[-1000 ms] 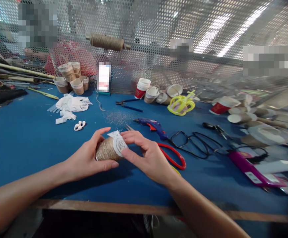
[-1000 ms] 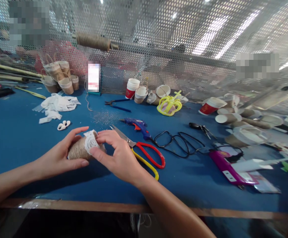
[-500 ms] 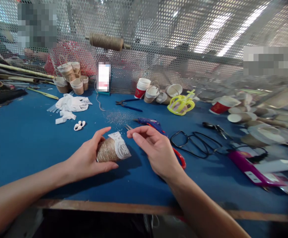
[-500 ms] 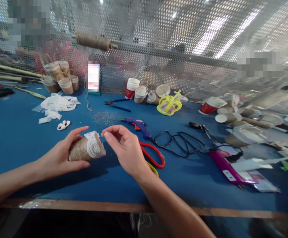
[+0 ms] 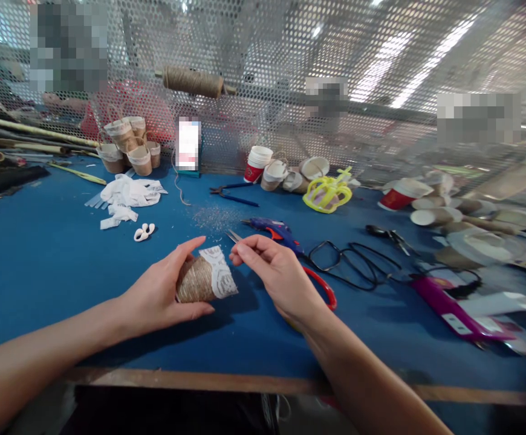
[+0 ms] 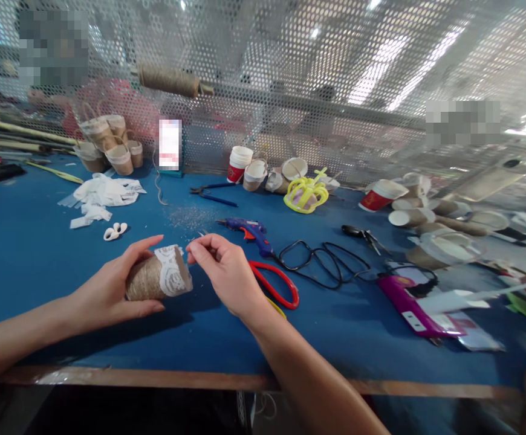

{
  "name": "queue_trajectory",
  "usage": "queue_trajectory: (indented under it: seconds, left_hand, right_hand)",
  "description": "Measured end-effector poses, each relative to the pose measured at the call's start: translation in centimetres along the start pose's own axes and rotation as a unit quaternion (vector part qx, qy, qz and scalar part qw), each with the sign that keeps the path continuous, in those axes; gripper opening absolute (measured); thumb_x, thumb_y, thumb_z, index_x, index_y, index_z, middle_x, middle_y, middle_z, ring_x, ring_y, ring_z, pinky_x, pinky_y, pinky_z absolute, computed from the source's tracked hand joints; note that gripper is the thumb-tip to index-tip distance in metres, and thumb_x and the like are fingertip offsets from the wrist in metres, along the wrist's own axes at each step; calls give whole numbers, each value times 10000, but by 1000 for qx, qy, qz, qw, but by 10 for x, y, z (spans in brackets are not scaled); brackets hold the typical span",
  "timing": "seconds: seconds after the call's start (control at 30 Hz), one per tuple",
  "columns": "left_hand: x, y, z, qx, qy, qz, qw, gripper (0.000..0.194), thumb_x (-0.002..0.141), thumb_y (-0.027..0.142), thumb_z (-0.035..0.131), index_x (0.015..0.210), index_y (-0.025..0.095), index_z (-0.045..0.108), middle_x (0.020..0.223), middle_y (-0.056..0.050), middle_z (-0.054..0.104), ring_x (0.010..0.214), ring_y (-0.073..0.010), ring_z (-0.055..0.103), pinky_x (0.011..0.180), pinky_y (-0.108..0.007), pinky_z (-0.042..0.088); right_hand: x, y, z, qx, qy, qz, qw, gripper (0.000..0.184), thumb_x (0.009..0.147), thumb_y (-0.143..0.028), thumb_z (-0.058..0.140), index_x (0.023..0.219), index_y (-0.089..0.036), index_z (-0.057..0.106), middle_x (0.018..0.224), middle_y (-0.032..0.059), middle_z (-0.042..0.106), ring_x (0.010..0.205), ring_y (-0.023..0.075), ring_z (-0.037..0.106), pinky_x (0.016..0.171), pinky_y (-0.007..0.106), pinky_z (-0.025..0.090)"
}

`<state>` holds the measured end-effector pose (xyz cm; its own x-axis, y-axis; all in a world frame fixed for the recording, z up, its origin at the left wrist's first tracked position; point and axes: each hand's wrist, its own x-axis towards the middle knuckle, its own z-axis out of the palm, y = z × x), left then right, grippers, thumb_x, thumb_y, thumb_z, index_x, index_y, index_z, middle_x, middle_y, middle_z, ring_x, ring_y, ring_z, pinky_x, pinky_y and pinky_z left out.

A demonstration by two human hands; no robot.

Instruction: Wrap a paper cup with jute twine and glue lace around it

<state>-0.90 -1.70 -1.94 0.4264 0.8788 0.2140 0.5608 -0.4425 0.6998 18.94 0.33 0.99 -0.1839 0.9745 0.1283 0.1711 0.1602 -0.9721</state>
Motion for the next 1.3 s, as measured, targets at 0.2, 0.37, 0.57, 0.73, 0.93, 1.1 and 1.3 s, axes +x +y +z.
queue_trajectory:
  seconds: [0.2,0.37,0.57,0.73,0.93,1.1,1.3]
  left_hand:
    - [0,-1,0,8,2,4,1000,806,688,389,661,1345,216,227,1170,-126,546,980,-261,585,820,-414,494]
    - [-1,-2,1,14,0,8,1000,811,694,394,658,1351,226,214,1186,-129,538,989,-262,583,827,-422,492]
    - [0,-2,2,9,-1,0,1000,807,695,386,658,1351,226,215,1183,-123,534,984,-254,582,819,-408,491]
    - [-1,-1,1,6,-2,1,1000,792,707,384,649,1350,236,211,1171,-120,537,984,-255,580,822,-419,486]
    - [-1,-1,1,7,1,6,1000,794,706,381,654,1349,240,211,1183,-122,534,987,-260,580,825,-431,485]
    - [0,-1,1,7,-2,-3,1000,811,693,392,663,1353,218,224,1198,-131,532,993,-267,582,824,-427,489]
    - [0,-2,1,9,-1,4,1000,810,702,397,658,1355,227,209,1221,-138,517,1017,-271,575,835,-429,487]
  right_hand:
    - [0,-3,-1,31,19,30,999,116,717,-273,631,665,-174,601,633,-19,594,630,100,525,658,261,415]
    - [1,-5,-3,64,13,57,996,121,678,-269,657,679,-169,589,672,-15,592,656,102,517,656,260,396]
    - [1,-6,-3,103,7,66,992,128,707,-268,617,666,-174,542,660,-19,566,700,118,543,677,271,395]
    - [1,-6,-3,116,-2,68,991,128,688,-266,652,727,-169,577,699,-15,588,703,110,544,689,264,404]
    - [0,-5,-3,99,-4,66,993,114,711,-264,639,695,-164,588,672,-10,604,649,99,531,667,261,406]
    - [0,-6,-4,94,1,73,993,114,696,-242,641,662,-167,562,640,-20,595,619,91,514,629,250,392]
    - [0,-4,-4,117,2,54,992,178,673,-270,677,683,-183,522,720,-12,606,725,115,548,678,261,401]
